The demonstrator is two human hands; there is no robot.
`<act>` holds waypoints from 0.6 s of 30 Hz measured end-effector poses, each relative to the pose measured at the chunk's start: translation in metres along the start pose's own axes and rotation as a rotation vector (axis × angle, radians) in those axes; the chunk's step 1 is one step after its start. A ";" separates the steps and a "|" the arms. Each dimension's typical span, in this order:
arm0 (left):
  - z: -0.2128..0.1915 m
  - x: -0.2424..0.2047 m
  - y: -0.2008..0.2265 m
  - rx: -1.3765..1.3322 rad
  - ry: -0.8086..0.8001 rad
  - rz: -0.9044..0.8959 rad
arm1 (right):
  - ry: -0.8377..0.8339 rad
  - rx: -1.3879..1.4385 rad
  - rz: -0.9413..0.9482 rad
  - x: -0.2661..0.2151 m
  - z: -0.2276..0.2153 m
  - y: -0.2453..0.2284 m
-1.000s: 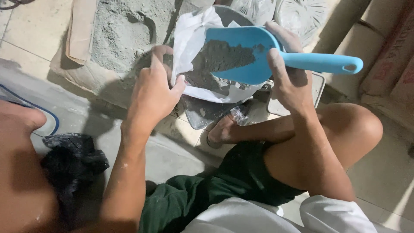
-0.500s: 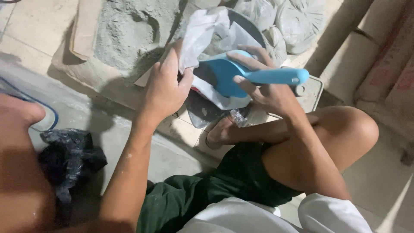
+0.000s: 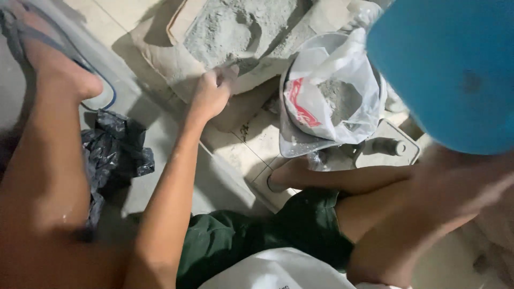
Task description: Scooping cement powder from a large bag into a smaller plastic bag using a hand scoop.
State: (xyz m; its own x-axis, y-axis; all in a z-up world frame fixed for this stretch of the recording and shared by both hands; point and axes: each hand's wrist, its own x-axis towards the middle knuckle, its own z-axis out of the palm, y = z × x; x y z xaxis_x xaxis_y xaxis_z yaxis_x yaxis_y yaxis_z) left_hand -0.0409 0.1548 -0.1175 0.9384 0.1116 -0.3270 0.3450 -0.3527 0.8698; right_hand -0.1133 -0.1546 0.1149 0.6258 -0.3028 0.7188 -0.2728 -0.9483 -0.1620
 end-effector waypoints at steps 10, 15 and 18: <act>0.054 0.016 -0.085 -0.374 -0.138 -0.593 | -0.567 1.431 0.011 -0.077 0.140 -0.155; 0.061 0.013 -0.071 -0.778 -0.060 -0.570 | -0.525 1.198 0.056 -0.118 0.238 -0.188; 0.062 0.019 -0.066 -0.711 0.134 -0.722 | -0.520 1.075 0.054 -0.147 0.282 -0.189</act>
State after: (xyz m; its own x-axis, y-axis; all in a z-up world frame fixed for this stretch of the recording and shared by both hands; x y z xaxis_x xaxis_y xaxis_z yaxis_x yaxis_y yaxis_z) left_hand -0.0466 0.1228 -0.2042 0.4815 0.1976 -0.8539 0.7191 0.4679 0.5138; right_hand 0.0523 0.0424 -0.1510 0.9205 -0.1120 0.3744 0.2884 -0.4520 -0.8441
